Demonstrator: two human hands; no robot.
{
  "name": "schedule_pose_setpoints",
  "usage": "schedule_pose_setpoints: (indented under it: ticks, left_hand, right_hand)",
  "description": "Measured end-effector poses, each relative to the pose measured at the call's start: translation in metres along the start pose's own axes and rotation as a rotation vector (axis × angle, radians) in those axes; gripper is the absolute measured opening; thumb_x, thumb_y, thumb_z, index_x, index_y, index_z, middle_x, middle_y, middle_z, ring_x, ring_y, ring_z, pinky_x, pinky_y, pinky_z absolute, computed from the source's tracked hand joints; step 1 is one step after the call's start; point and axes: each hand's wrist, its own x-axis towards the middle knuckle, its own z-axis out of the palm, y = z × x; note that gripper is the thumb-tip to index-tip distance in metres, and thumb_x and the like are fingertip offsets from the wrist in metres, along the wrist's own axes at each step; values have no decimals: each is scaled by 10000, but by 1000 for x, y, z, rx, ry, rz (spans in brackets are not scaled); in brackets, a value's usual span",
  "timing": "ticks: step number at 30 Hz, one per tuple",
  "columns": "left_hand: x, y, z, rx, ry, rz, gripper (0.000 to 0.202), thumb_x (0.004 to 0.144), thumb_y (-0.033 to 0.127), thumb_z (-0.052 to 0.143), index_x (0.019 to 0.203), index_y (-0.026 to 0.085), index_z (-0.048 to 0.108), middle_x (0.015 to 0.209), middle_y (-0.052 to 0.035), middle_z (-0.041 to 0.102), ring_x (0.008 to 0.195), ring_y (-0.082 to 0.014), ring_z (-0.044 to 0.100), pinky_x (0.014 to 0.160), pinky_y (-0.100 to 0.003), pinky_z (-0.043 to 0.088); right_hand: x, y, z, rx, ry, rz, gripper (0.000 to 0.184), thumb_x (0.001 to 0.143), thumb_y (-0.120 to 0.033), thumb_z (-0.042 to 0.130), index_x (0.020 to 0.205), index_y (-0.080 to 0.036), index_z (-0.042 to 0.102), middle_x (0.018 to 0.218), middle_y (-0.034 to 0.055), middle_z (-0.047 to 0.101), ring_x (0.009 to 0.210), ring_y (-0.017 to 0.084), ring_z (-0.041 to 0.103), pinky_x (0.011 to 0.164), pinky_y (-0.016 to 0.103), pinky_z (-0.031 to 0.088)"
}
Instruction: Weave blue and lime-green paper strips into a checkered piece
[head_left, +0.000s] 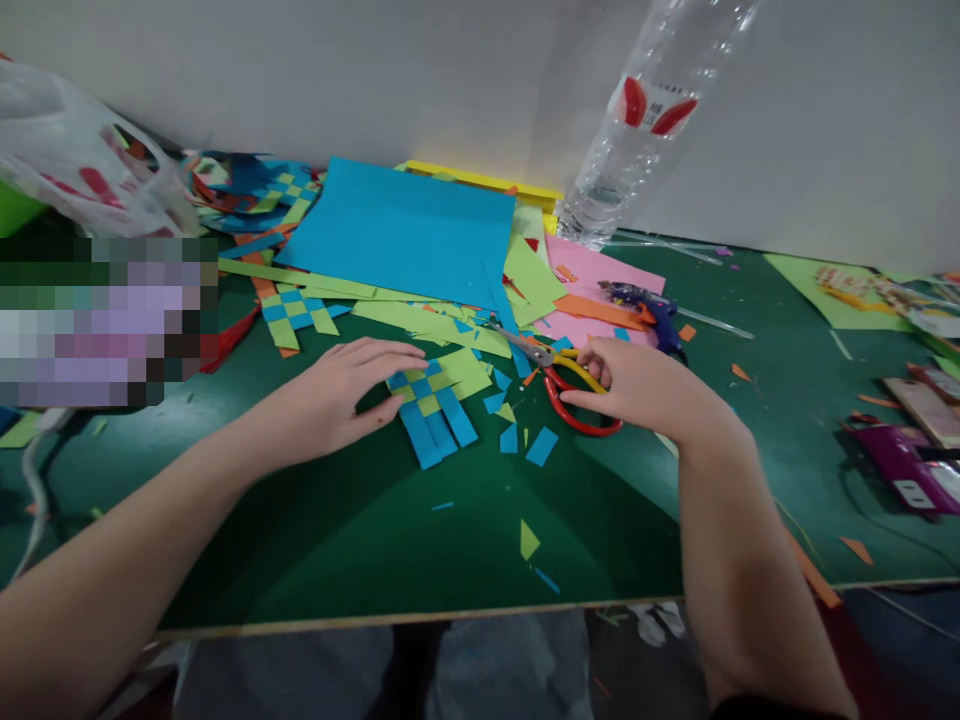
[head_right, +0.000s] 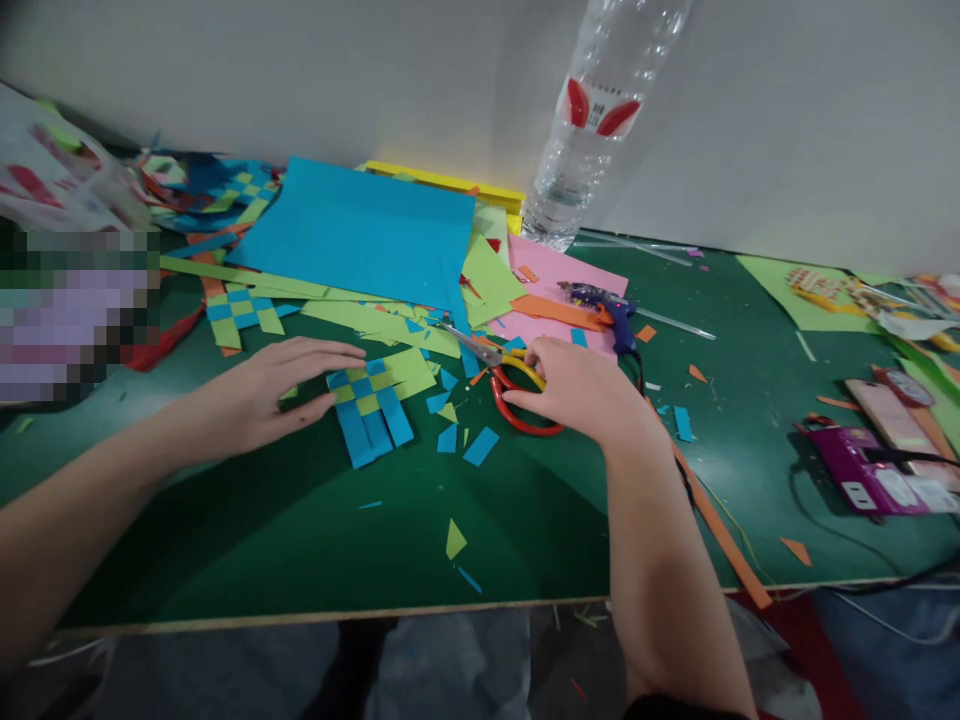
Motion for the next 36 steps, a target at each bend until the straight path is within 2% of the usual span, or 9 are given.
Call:
schedule_pose_setpoints:
  ticks: [5,9,13,19,30,36]
  left_hand:
    - [3,6,13,67,5,-69,539,941,566,509,1373,244,517,1420,-103,580,1333,-317,508,1084,-525,412]
    - [6,9,19,87,24,-114,535,928,548,522,1368,243,514,1399,-108,598,1314,-331,519,1068,-537,414]
    - [8,13,17,97,23,-156,562,901,554,553,1362,233,518,1355,-118,626,1283,-346,538,1052,-533,424]
    - [10,16,17,94,43,-191,617,887,565,581,1397,231,486,1367,-126,623,1291,-364,532,1023,-536,433]
    - [8,14,17,134,34,-190,587,907,554,557,1383,215,500,1344,-135,635,1287,-365,530,1037,-536,413]
    - [8,13,18,132,36,-192,612,897,565,573,1400,228,483,1330,-130,644,1282,-364,533,1026,-524,420]
  right_hand:
    - [2,3,3,-10,-25,13,410,832,-547,624,1037,-192,611,1002,85,703,789,220,613,606,331,376]
    - [4,5,4,6,-39,2,379,832,-511,622,1032,-189,628,965,78,704,758,206,613,603,328,377]
    - [5,7,6,8,-32,-29,332,836,-489,602,977,-190,629,950,79,702,747,205,613,594,329,379]
    - [7,8,8,-17,-9,-73,345,844,-483,571,989,-180,645,965,100,701,783,233,624,602,346,405]
    - [5,2,5,-13,36,-49,309,803,-455,591,941,-179,613,937,98,688,752,217,605,581,330,379]
    - [4,0,3,-48,119,-20,307,784,-462,599,914,-184,611,948,107,692,765,239,617,592,338,389]
